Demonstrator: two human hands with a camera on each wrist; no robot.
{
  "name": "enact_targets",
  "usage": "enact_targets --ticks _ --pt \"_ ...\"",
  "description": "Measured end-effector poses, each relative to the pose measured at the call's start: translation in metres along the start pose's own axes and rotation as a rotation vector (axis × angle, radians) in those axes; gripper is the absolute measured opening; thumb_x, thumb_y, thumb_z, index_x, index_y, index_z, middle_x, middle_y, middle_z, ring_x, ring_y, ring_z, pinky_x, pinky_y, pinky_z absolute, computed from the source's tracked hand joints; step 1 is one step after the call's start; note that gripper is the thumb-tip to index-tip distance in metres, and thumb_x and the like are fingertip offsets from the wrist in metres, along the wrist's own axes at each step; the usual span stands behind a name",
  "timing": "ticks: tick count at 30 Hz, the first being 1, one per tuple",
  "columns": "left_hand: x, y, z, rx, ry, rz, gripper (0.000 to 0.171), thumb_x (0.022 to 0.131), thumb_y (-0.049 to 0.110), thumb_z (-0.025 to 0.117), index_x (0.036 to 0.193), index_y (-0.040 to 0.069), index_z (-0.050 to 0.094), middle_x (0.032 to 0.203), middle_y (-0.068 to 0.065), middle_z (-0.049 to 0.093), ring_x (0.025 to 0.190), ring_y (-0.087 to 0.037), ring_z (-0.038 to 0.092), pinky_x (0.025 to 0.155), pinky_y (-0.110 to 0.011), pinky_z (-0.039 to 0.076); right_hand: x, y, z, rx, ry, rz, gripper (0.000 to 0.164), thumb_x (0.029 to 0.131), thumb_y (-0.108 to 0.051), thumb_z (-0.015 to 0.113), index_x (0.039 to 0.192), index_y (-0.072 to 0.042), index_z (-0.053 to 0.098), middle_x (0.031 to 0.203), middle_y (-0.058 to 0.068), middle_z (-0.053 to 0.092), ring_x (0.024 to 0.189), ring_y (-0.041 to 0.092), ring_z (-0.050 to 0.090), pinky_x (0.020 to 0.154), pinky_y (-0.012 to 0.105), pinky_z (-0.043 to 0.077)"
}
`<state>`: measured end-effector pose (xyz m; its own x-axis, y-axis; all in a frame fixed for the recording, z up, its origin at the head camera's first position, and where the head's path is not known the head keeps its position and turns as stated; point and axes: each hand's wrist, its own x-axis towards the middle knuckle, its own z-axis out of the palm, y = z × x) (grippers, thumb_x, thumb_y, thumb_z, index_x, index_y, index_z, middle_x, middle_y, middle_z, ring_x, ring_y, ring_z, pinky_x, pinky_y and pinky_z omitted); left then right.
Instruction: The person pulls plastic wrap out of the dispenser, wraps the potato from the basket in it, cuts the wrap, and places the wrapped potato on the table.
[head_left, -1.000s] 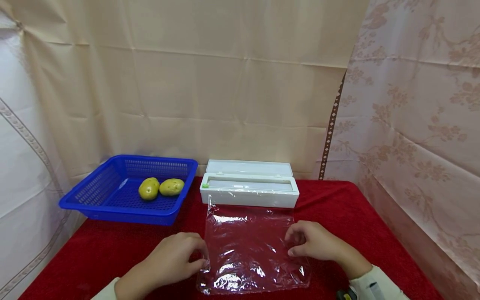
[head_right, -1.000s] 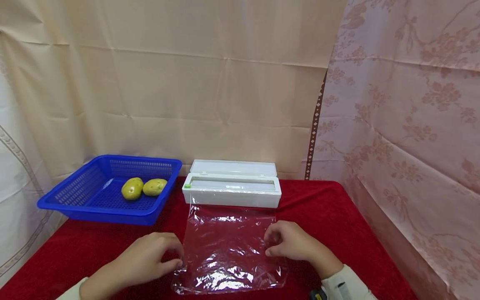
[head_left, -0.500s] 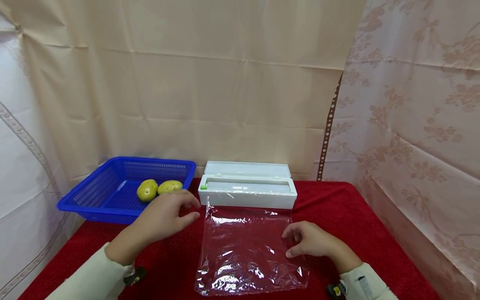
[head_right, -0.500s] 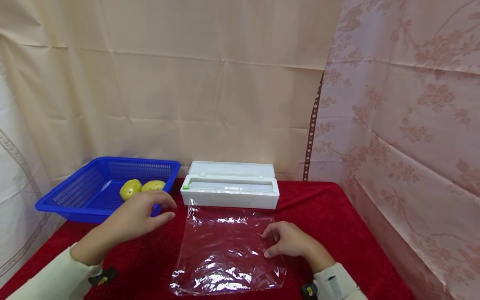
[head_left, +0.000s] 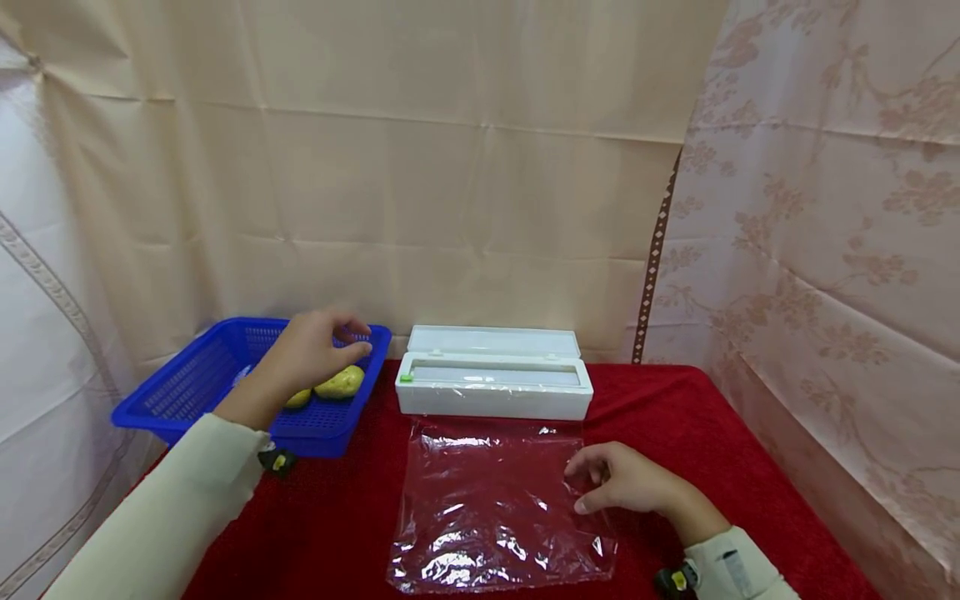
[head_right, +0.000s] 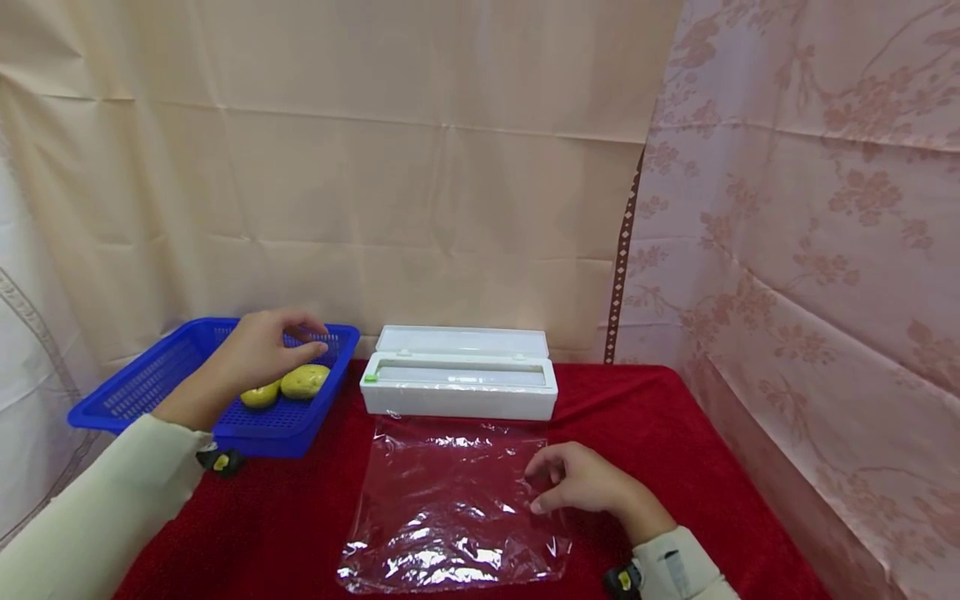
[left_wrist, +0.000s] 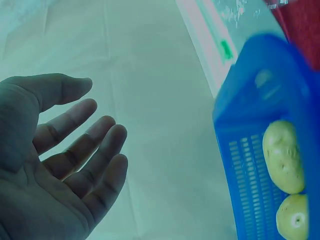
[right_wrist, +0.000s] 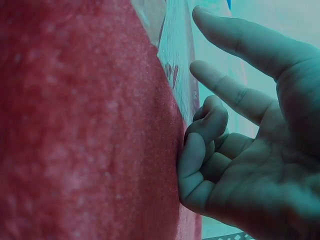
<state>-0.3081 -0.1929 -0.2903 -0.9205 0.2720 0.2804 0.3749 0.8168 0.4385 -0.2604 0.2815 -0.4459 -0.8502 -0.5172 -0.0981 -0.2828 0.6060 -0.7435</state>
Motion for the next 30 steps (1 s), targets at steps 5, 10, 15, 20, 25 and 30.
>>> enact_targets --ticks 5,10,15,20,25,30 --pt "0.021 -0.012 -0.006 -0.004 0.007 -0.020 0.030 0.098 0.028 0.069 0.118 0.006 0.073 0.118 -0.017 0.073 0.110 -0.036 0.069 0.091 -0.054 0.055 -0.001 0.003 0.000 0.018 0.006 0.012 0.040 0.080 -0.024 0.090 0.115 -0.012 0.074 0.084 0.008 0.059 0.077 0.016 0.050 0.062 0.027 0.044" --pt "0.042 -0.028 -0.005 -0.007 0.027 -0.006 0.028 0.096 0.023 0.069 0.116 0.004 0.073 0.116 -0.020 0.074 0.110 -0.037 0.069 0.092 -0.054 0.056 -0.002 0.003 0.000 0.024 0.012 0.017 0.041 0.080 -0.023 0.089 0.115 -0.011 0.074 0.084 0.009 0.059 0.077 0.016 0.050 0.061 0.027 0.044" --pt "0.058 -0.047 -0.003 -0.003 0.046 -0.015 0.027 0.095 0.019 0.067 0.115 0.003 0.073 0.117 -0.021 0.073 0.111 -0.038 0.068 0.094 -0.055 0.054 -0.001 0.002 0.001 0.049 0.015 0.022 0.040 0.080 -0.022 0.089 0.116 -0.011 0.074 0.084 0.010 0.059 0.077 0.016 0.050 0.061 0.027 0.044" --pt "0.066 -0.065 0.003 0.016 0.068 0.008 0.027 0.094 0.020 0.069 0.114 0.003 0.073 0.118 -0.022 0.072 0.113 -0.040 0.066 0.097 -0.057 0.052 -0.001 0.003 0.002 0.054 0.013 0.013 0.040 0.079 -0.022 0.089 0.115 -0.010 0.074 0.082 0.007 0.057 0.074 0.014 0.050 0.060 0.026 0.044" --pt "0.071 -0.083 0.011 0.026 0.101 0.051 0.024 0.093 0.018 0.071 0.111 0.001 0.074 0.116 -0.024 0.072 0.111 -0.042 0.065 0.098 -0.058 0.051 -0.002 0.003 0.003 0.055 0.019 0.009 0.039 0.080 -0.021 0.089 0.114 -0.009 0.075 0.080 0.003 0.056 0.073 0.013 0.050 0.059 0.025 0.044" --pt "0.074 -0.104 0.020 0.055 0.101 0.084 0.024 0.092 0.016 0.074 0.109 0.000 0.073 0.112 -0.024 0.072 0.108 -0.043 0.066 0.095 -0.058 0.051 -0.001 0.005 0.004 0.054 0.018 0.006 0.038 0.080 -0.023 0.089 0.113 -0.010 0.075 0.078 0.001 0.055 0.071 0.011 0.049 0.059 0.024 0.043"
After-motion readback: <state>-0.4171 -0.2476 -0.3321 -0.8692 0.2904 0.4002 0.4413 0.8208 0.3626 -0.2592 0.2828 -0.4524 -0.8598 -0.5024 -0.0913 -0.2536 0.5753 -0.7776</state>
